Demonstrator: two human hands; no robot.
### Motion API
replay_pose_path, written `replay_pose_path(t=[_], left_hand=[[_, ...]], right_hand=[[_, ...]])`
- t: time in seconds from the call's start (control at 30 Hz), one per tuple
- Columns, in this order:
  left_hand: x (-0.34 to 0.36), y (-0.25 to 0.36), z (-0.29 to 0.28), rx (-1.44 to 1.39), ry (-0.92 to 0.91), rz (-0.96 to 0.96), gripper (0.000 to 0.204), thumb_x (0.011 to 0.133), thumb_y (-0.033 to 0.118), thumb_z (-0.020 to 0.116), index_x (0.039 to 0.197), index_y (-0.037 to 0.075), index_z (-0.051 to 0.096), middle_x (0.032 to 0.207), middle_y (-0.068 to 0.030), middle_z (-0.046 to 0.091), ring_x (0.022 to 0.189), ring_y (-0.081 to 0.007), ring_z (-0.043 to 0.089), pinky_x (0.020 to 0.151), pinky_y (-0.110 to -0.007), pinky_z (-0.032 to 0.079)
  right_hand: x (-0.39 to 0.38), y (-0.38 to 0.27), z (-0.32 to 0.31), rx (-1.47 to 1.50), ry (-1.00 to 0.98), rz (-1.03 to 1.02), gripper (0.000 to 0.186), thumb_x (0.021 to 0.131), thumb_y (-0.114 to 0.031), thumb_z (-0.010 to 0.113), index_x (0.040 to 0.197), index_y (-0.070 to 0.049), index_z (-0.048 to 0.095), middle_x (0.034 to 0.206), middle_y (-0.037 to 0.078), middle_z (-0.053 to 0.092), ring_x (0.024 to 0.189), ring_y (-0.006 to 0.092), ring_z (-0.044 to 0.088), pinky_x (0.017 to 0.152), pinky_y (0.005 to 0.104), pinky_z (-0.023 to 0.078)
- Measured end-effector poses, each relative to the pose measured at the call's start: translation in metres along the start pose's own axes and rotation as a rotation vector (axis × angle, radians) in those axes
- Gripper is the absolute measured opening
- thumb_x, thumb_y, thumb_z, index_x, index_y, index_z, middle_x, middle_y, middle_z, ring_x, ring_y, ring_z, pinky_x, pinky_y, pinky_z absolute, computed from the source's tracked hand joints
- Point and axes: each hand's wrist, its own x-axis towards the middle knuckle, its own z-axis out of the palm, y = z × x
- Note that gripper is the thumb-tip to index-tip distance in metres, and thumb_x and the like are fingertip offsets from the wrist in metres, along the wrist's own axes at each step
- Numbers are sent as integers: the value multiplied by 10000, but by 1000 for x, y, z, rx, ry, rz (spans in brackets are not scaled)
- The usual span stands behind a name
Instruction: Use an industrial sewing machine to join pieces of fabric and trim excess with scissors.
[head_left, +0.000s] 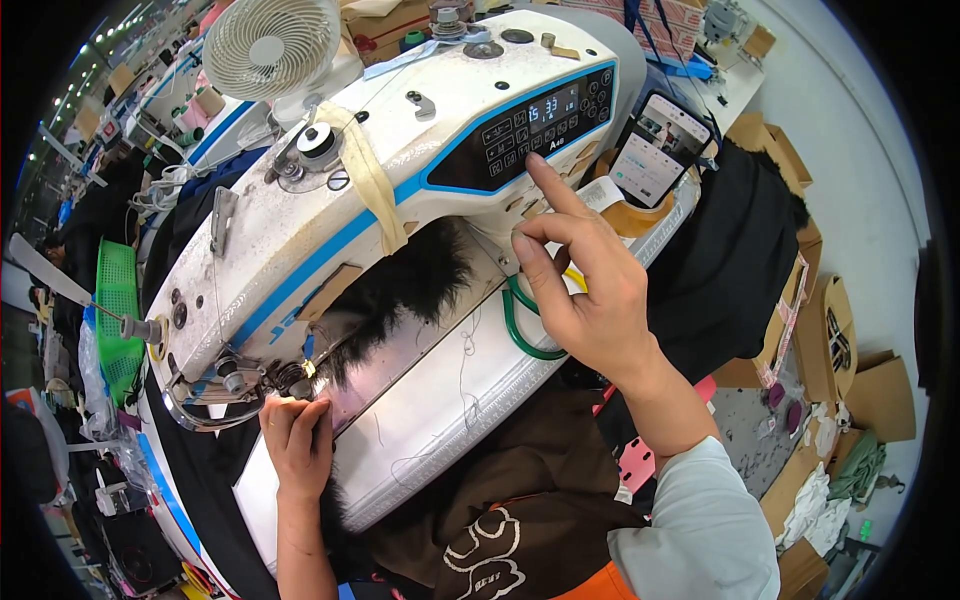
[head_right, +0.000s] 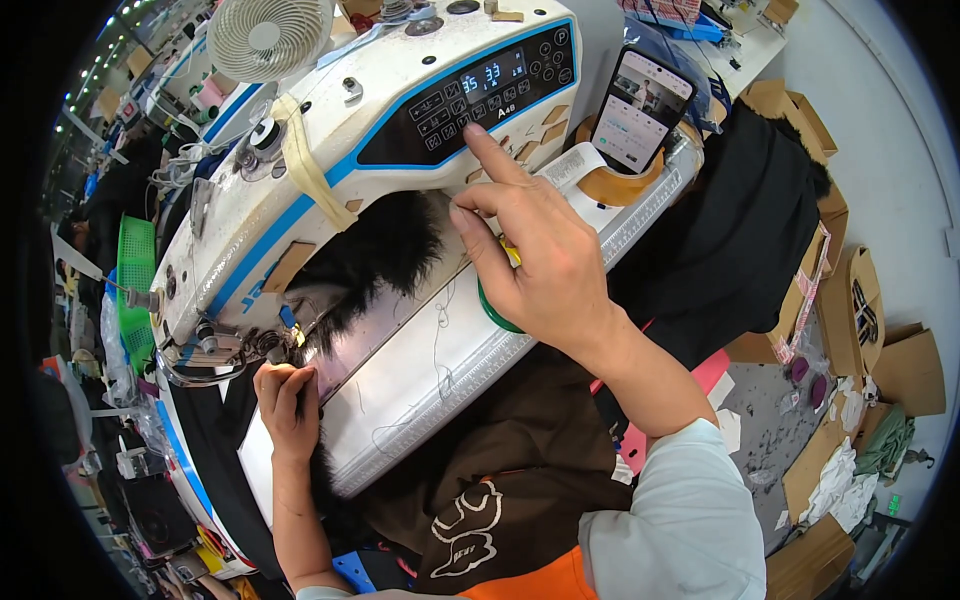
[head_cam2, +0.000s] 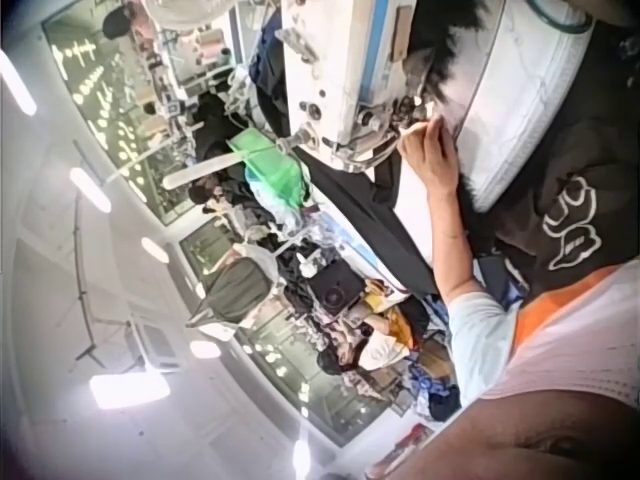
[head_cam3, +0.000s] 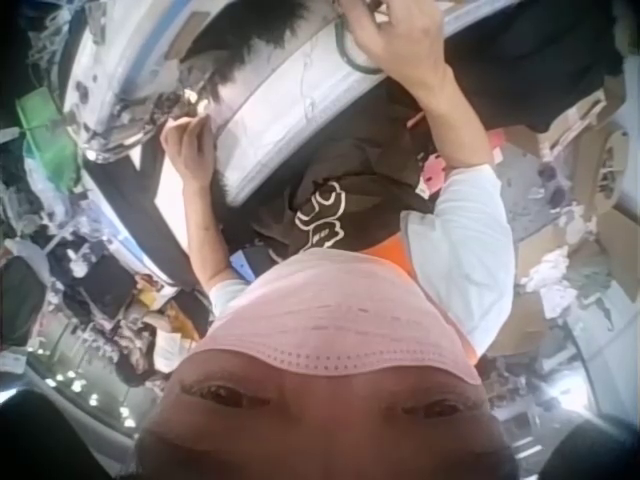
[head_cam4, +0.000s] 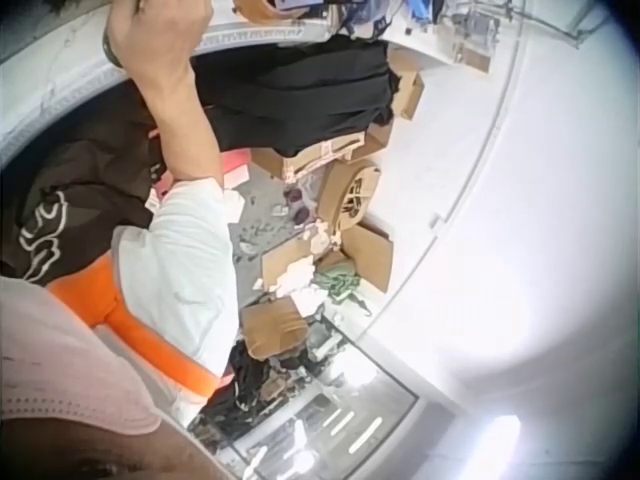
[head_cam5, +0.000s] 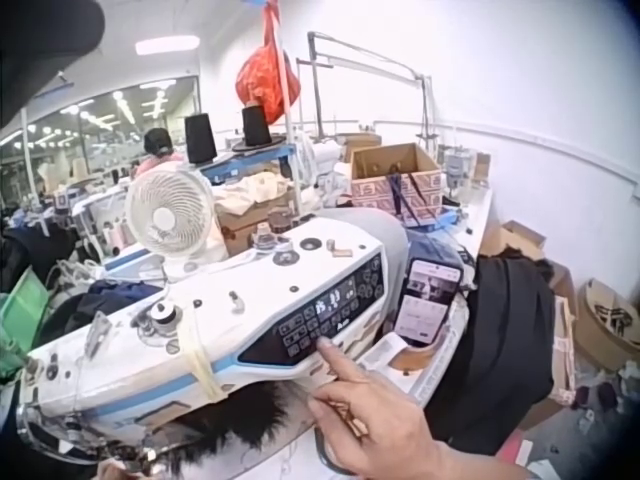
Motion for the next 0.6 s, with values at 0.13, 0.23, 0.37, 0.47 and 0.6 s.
replay_pose_path(t=[0.13, 0.23, 0.37, 0.47, 0.6], left_hand=[[-1, -1, 0, 2, 1, 0, 293, 840, -91, 813, 1089, 44, 740, 991, -101, 650, 966, -325, 607, 864, -421, 497], [-1, 0, 1, -5, 2, 1, 294, 838, -90, 816, 1089, 44, 742, 994, -102, 651, 965, -326, 609, 865, -421, 498], [1, 1, 1, 7, 1, 5, 293, 837, -89, 818, 1088, 44, 743, 996, -104, 652, 967, -329, 611, 866, -421, 500], [2, 2, 2, 15, 29, 2, 249, 859, -12, 831, 1072, 75, 736, 951, -63, 633, 900, -291, 607, 891, -452, 473], [2, 2, 2, 10, 26, -5, 244, 860, -12, 831, 1070, 74, 739, 951, -63, 635, 899, -292, 606, 889, -449, 472]], right_hand=[[0, 0, 0, -6, -3, -1, 104, 971, -19, 791, 1052, -10, 727, 1484, 255, 692, 855, 156, 755, 651, 251, 548], [2, 0, 1, -13, 5, -16, 105, 971, -15, 790, 1054, -9, 725, 1484, 256, 692, 830, 151, 741, 648, 251, 545], [10, -5, 4, 20, 12, -53, 119, 966, 1, 789, 1061, -6, 719, 1482, 257, 692, 803, 147, 716, 644, 258, 540], [15, -9, 6, 42, 17, -82, 132, 956, 10, 794, 1060, -4, 714, 1480, 258, 693, 811, 161, 717, 645, 262, 541], [15, -10, 9, 50, 18, -105, 146, 944, 16, 802, 1057, -5, 713, 1477, 255, 696, 838, 183, 734, 649, 265, 541]])
